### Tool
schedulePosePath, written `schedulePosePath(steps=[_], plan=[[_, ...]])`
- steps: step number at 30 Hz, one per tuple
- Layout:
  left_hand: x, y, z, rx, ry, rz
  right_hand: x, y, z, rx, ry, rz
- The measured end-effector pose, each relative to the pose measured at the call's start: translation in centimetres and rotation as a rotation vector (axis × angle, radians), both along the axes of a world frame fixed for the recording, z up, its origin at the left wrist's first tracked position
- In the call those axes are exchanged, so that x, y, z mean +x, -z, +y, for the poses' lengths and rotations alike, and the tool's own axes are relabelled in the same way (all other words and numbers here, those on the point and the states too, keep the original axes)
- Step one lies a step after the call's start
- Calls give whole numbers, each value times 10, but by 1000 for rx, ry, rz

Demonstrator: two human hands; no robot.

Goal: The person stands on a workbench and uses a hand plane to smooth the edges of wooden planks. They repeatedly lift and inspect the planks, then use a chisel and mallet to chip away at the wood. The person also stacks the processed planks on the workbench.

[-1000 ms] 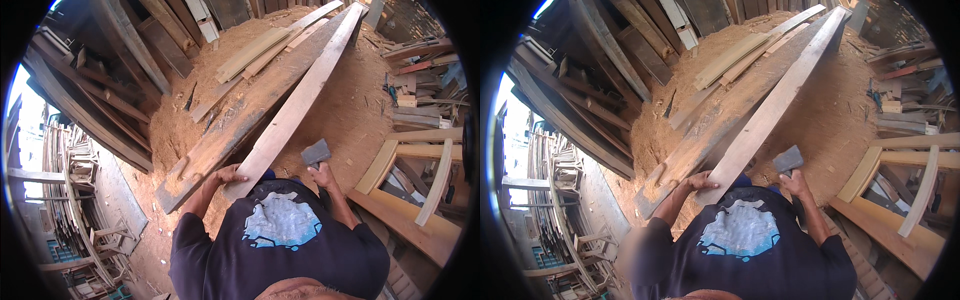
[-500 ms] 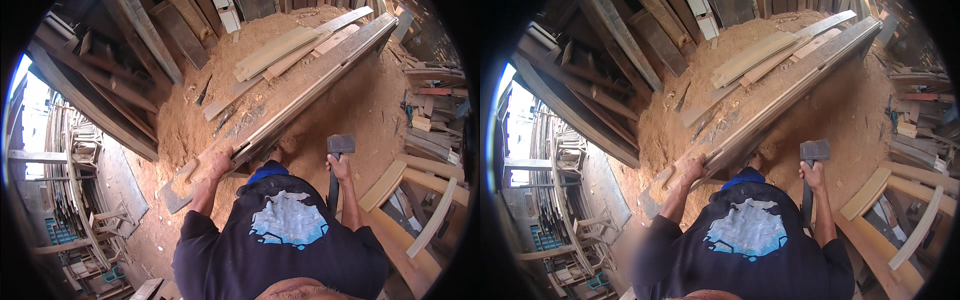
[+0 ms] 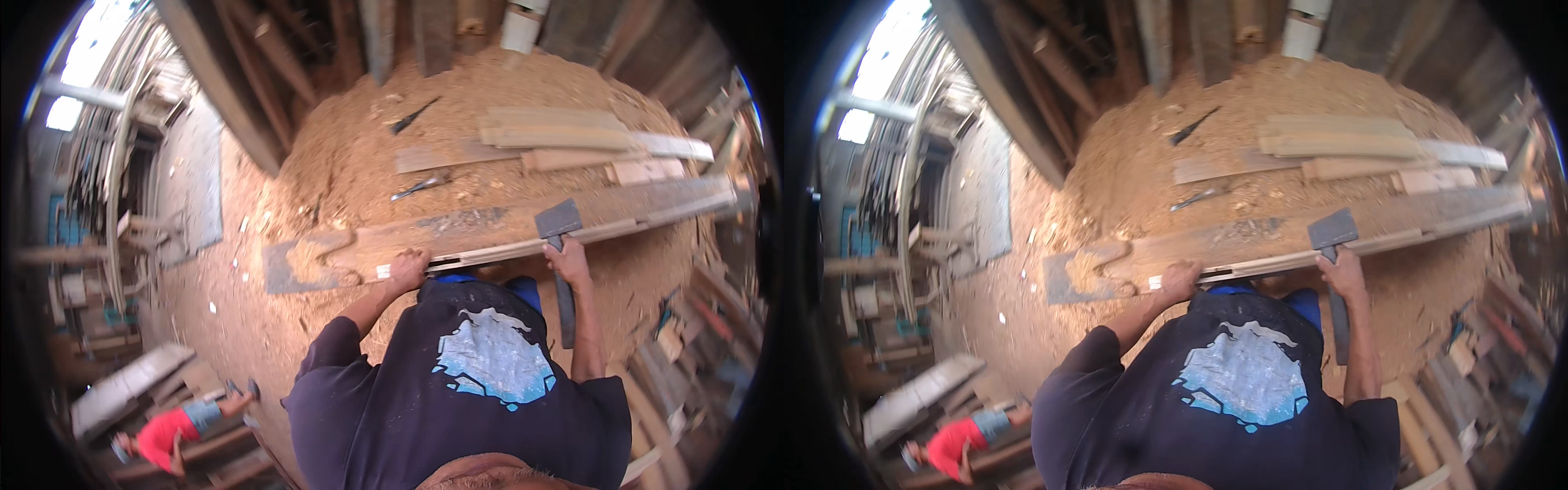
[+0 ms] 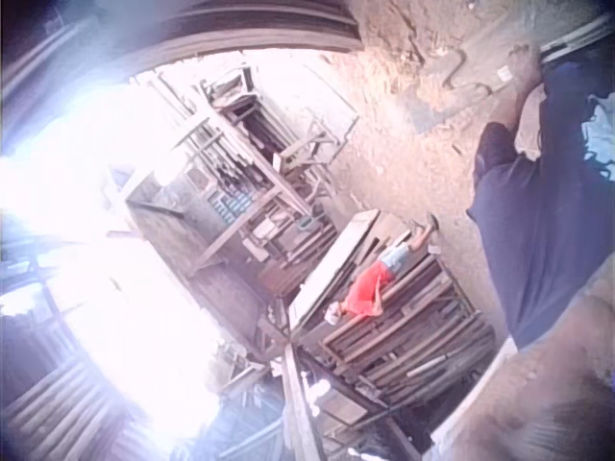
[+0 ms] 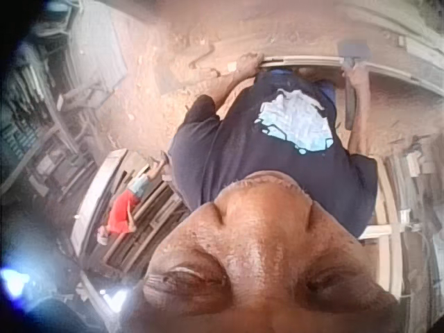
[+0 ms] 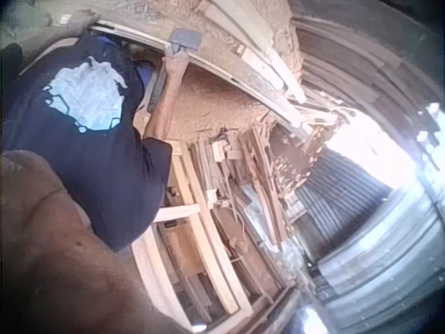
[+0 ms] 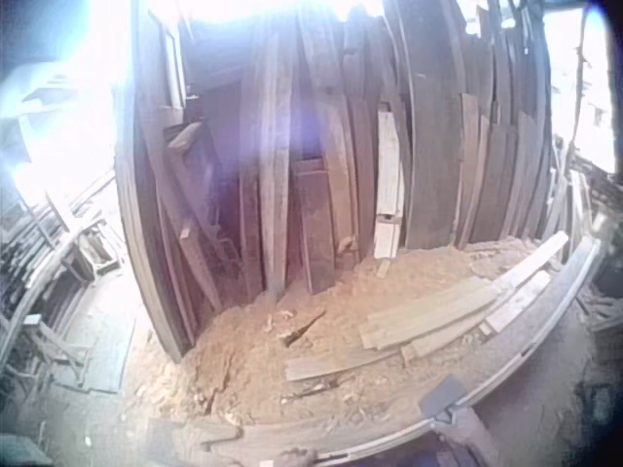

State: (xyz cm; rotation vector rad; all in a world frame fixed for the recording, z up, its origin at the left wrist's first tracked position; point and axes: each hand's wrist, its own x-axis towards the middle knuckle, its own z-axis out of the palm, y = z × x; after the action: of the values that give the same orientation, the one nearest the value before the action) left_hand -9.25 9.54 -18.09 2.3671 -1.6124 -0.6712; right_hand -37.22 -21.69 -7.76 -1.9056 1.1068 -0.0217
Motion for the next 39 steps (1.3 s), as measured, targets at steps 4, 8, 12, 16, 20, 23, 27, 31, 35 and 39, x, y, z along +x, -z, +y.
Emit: schedulePosePath(steps=[4,8,12,16,20,23,27,31,35,39], plan=[[-1,6,7,30,-79,-38,79,20,-67,-161,-359,194],[-5,-1,3,80,-138,-73,145,69,-126,-370,-717,424],[-24,12,-6,-52,-299,-209,171,163,-171,-309,-896,534],[-27,-1,-15,126,-344,-164,191,163,-165,-324,-899,684],[-27,-6,-20,140,-333,-182,169,183,-195,-338,-886,761],[-27,-9,-24,155,-330,-175,152,218,-234,-292,-602,666],[-22,-11,-30,204,-330,-159,130,292,-298,88,118,139],[-19,-9,-30,280,-292,-137,138,307,-334,701,744,-92],[-10,-8,-42,420,-285,-8,129,310,-358,767,1006,-239],[-12,-13,-56,456,-314,10,142,301,-380,850,1246,-334]])
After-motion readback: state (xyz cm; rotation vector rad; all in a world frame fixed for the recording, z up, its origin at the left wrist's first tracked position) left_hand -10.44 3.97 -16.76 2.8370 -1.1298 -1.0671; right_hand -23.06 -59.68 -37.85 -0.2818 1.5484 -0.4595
